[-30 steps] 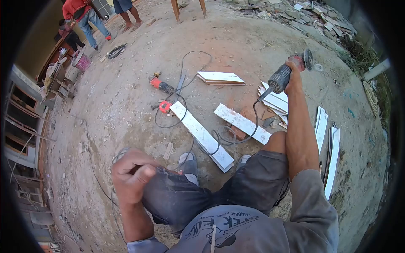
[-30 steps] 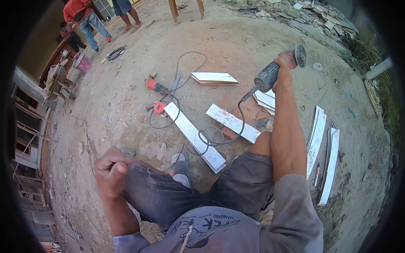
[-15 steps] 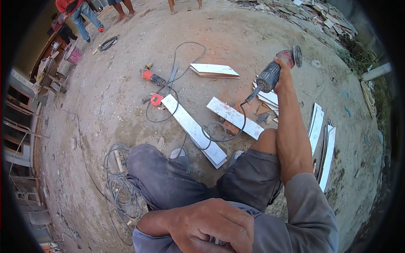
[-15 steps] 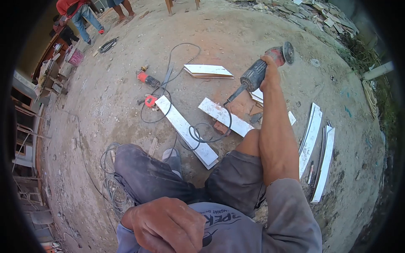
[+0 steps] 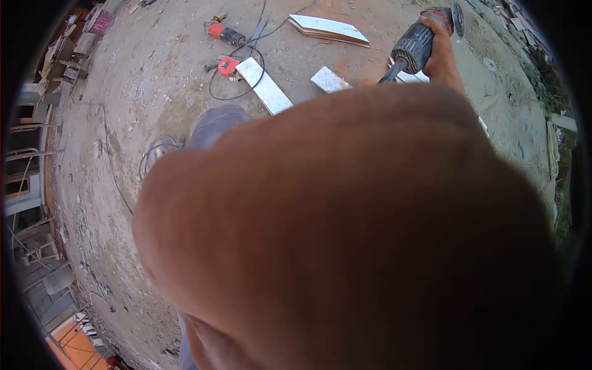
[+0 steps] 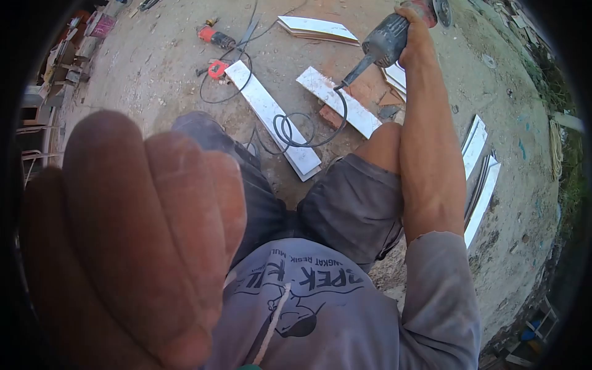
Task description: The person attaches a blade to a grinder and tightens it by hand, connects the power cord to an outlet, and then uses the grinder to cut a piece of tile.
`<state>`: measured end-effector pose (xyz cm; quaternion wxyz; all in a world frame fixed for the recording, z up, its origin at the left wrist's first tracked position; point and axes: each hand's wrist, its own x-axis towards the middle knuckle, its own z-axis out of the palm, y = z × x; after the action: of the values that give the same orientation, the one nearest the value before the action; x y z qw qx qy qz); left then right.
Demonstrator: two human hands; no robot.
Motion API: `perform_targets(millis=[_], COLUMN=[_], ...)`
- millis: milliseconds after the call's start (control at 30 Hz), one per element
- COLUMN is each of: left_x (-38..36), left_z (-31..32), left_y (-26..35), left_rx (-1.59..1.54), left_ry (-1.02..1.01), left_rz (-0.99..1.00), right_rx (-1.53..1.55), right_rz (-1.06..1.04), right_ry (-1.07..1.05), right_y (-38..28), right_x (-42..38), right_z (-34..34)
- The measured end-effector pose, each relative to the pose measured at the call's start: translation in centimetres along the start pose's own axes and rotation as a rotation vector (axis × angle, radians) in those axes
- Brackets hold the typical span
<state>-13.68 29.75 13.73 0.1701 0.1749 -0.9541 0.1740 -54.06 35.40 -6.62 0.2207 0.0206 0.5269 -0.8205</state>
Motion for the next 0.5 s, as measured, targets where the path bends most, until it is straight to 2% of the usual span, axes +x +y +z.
perform_targets(millis=[67,167,200,233,300,333,400,500], left_x=[0.3,0.7,-1.3,-2.6,-4.1,-5.1,-7.0,-8.7], left_z=[2.5,7.5,7.6,8.3,9.2,9.2,9.1,9.1], left_y=[-1.2,-2.4,-1.4,-2.4,-2.5,-3.0,-3.6,-5.1], left_rx=[-1.084,-2.712,-2.621,-2.560,-2.593,-2.560,-2.649,-2.593], left_ry=[-0.140,-0.203,-0.005,0.086,-0.037,0.014,-0.015,0.243], left_rz=[0.252,0.667,0.267,0.237,0.461,0.431,0.451,0.425], right_rx=[-0.035,-0.061,-0.025,0.012,-0.047,-0.071,-0.089,-0.104], right_rz=[0.020,0.012,0.021,0.052,0.060,0.065,0.068,0.076], right_ry=[-0.045,-0.057,-0.093,-0.185,-0.206,-0.178,-0.170,-0.125], right_y=[0.5,0.1,-0.1,0.5,0.0,0.0,-0.2,-0.4], right_x=[-0.2,-0.2,-0.5,0.1,0.5,-0.2,-0.5,0.2], right_z=[0.1,0.6,-0.5,1.2,0.5,1.4,1.4,1.0])
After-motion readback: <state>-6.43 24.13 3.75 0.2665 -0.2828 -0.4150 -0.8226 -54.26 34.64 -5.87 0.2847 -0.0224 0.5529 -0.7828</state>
